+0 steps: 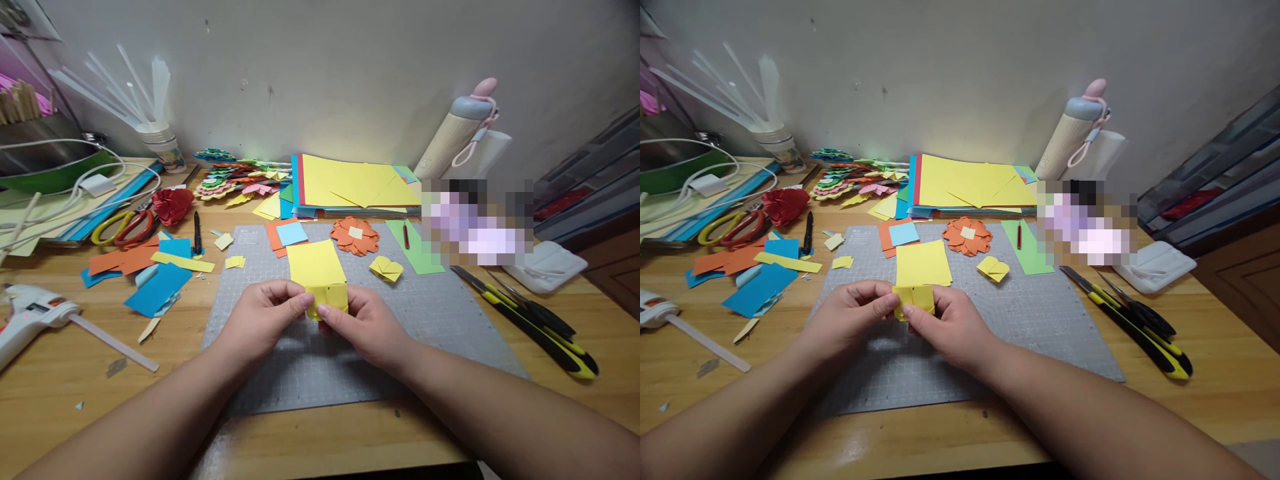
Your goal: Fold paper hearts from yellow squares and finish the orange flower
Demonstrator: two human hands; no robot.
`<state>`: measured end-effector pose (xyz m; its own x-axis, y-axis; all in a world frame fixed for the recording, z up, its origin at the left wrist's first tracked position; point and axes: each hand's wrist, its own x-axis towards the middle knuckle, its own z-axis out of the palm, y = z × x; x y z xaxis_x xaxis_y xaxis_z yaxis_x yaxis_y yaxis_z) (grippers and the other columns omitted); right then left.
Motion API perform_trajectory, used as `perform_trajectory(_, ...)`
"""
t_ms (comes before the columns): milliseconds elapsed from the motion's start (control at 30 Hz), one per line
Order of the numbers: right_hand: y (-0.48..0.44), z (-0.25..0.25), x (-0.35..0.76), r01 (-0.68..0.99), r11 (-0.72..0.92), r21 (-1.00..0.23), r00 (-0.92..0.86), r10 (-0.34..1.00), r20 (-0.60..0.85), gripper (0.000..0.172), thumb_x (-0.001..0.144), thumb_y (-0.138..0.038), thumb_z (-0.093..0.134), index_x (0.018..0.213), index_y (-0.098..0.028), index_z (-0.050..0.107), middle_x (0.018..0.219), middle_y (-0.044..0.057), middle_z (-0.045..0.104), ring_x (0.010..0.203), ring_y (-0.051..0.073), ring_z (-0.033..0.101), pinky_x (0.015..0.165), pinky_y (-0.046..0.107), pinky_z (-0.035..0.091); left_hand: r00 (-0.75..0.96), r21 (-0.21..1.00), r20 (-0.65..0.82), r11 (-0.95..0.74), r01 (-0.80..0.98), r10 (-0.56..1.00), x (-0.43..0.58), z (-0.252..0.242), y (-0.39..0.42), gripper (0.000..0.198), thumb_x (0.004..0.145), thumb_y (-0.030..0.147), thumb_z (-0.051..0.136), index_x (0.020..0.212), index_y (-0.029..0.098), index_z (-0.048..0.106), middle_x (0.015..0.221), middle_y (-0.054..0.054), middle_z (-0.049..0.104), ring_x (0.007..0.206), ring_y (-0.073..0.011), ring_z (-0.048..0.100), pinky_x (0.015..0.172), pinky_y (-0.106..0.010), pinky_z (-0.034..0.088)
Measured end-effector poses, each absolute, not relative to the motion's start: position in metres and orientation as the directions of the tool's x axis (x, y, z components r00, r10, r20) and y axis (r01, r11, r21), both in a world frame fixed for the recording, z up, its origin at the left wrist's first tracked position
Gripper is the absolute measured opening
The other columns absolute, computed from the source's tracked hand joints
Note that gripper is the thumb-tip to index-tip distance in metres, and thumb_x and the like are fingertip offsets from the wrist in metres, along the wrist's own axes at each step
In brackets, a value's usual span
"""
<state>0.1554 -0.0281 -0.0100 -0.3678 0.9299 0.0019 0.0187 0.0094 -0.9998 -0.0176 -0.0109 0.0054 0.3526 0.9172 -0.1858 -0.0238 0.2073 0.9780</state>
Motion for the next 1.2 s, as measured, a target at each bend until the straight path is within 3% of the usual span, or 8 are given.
perform_trajectory(733, -0.0289, -0.0098, 0.1561, 0.004, -0.055, -0.998, -0.43, 0.901, -0.051, 0.024, 0.083, -0.038, 0.056, 0.072, -0.017, 0.059, 0.062, -0.001, 0.055, 0.058, 0.011, 0.048, 0.057, 0.025, 0.038, 0.418, 0.976, -0.149, 0.201, -0.083, 0.896, -0.02, 0.005, -0.0147, 0.024, 0.079, 0.034, 0.063, 0.063, 0.016, 0.058, 0.066, 0.0, 0.056, 0.065, -0.0128, 0.05, 0.065, -0.026, 0.038)
perform_trajectory(967, -0.0296, -0.005, 0.1551, 0.086, 0.045, -0.995, -0.385, 0.923, 0.008, 0.029, 0.082, -0.036, 0.054, 0.06, -0.018, 0.051, 0.057, -0.003, 0.048, 0.055, 0.01, 0.041, 0.053, 0.024, 0.033, 0.36, 0.981, -0.15, 0.184, -0.062, 0.921, -0.0142, 0.006, -0.0155, 0.02, 0.074, 0.031, 0.07, 0.068, 0.016, 0.058, 0.066, 0.002, 0.06, 0.063, -0.0111, 0.053, 0.062, -0.024, 0.039)
perform_trajectory(1100, -0.0298, -0.005, 0.1553, 0.097, 0.021, -0.995, -0.397, 0.917, -0.02, 0.026, 0.082, -0.035, 0.053, 0.062, -0.018, 0.052, 0.057, -0.003, 0.049, 0.055, 0.01, 0.042, 0.052, 0.024, 0.033, 0.348, 0.996, -0.084, 0.092, -0.006, 0.934, -0.0164, 0.0059, -0.0149, 0.021, 0.074, 0.031, 0.069, 0.063, 0.015, 0.06, 0.065, 0.0, 0.06, 0.064, -0.0123, 0.052, 0.062, -0.025, 0.039)
perform_trajectory(1200, -0.0296, -0.005, 0.1557, 0.077, -0.007, -0.997, -0.404, 0.914, -0.038, 0.024, 0.081, -0.034, 0.054, 0.063, -0.018, 0.054, 0.057, -0.002, 0.05, 0.055, 0.01, 0.043, 0.053, 0.024, 0.034, 0.353, 0.989, -0.11, 0.139, -0.056, 0.929, -0.0171, 0.0049, -0.0149, 0.02, 0.072, 0.031, 0.069, 0.061, 0.016, 0.061, 0.064, 0.0, 0.059, 0.064, -0.0126, 0.051, 0.063, -0.026, 0.039)
